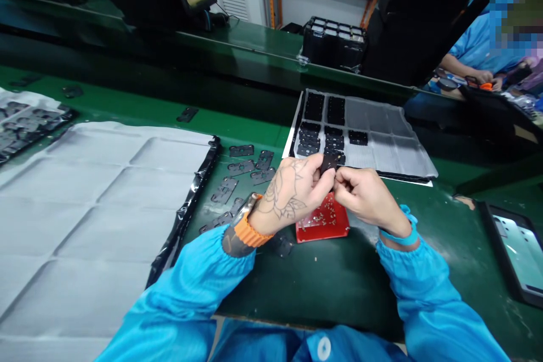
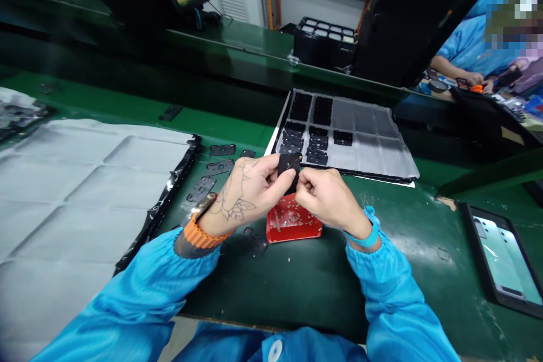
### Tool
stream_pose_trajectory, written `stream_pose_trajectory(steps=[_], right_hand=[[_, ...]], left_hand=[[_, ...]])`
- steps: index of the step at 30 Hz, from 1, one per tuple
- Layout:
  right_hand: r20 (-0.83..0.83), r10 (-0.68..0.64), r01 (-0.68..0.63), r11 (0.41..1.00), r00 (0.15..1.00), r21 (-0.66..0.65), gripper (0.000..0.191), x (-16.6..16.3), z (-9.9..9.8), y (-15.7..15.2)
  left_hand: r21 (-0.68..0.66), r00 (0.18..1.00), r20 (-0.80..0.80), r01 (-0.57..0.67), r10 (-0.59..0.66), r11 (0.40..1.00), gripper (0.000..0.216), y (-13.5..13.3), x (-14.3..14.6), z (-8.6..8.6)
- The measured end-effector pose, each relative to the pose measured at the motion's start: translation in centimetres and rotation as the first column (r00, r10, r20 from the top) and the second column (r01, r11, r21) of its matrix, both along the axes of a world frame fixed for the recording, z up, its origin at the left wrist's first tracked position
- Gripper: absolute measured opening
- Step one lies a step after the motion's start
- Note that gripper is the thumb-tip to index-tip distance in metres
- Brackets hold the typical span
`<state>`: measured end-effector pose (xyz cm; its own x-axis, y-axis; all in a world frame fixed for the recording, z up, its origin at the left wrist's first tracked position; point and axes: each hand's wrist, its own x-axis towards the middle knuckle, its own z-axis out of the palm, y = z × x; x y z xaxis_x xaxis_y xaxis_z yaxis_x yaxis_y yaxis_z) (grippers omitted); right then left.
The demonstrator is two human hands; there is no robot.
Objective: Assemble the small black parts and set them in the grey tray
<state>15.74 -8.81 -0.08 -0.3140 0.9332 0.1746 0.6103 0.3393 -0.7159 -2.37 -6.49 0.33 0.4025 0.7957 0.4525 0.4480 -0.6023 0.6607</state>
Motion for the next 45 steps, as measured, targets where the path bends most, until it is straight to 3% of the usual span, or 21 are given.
stream_pose_trajectory(steps=[4,13,17,22,26,30,39,45], right_hand=[[-0.001,-0.013,0.013,1.000,1.000,0.018,0.019,-0.2,0.1,0.0],[-0.181,0.035,-0.078,0.969,0.983,-0.237,0.008,0.6,0.6,0.1],[-0.137,0.031,-0.057,0.981,0.990,-0.187,0.014,0.3,0.3,0.2],[-0.052,0.032,-0.038,0.992,0.998,-0.121,0.020,0.6,0.5,0.2],[-0.189,-0.039,0.002,0.981,0.981,-0.196,0.014,1.6,1.0,0.2],[-0.347,-0.094,0.013,0.973,0.933,-0.229,0.015,2.0,1.4,0.2],[-0.262,-0.072,0.010,0.972,0.962,-0.233,0.016,2.0,0.8,1.0],[-0.287,-0.110,0.063,0.983,0.952,-0.171,0.014,1.4,0.2,1.2]], left_hand=[[-0.009,0.999,-0.030,-0.021,0.021,1.000,0.032,0.4,-0.2,0.0],[0.047,0.999,-0.039,0.015,-0.013,0.999,0.031,0.3,-0.4,0.1],[0.098,0.998,-0.053,0.033,-0.028,0.995,0.028,0.2,-0.2,-0.2],[0.064,0.997,-0.075,0.024,-0.019,0.998,0.030,0.1,-0.5,0.0],[0.029,0.994,-0.088,0.068,-0.065,0.997,0.028,0.1,-0.6,0.1],[0.098,0.985,-0.132,0.121,-0.107,0.988,0.022,0.0,-0.4,-0.3],[0.273,0.947,-0.309,0.174,-0.085,0.946,0.023,-0.4,-0.5,-1.0],[0.291,0.954,-0.293,0.160,-0.071,0.943,0.020,-0.3,-0.5,-1.1]])
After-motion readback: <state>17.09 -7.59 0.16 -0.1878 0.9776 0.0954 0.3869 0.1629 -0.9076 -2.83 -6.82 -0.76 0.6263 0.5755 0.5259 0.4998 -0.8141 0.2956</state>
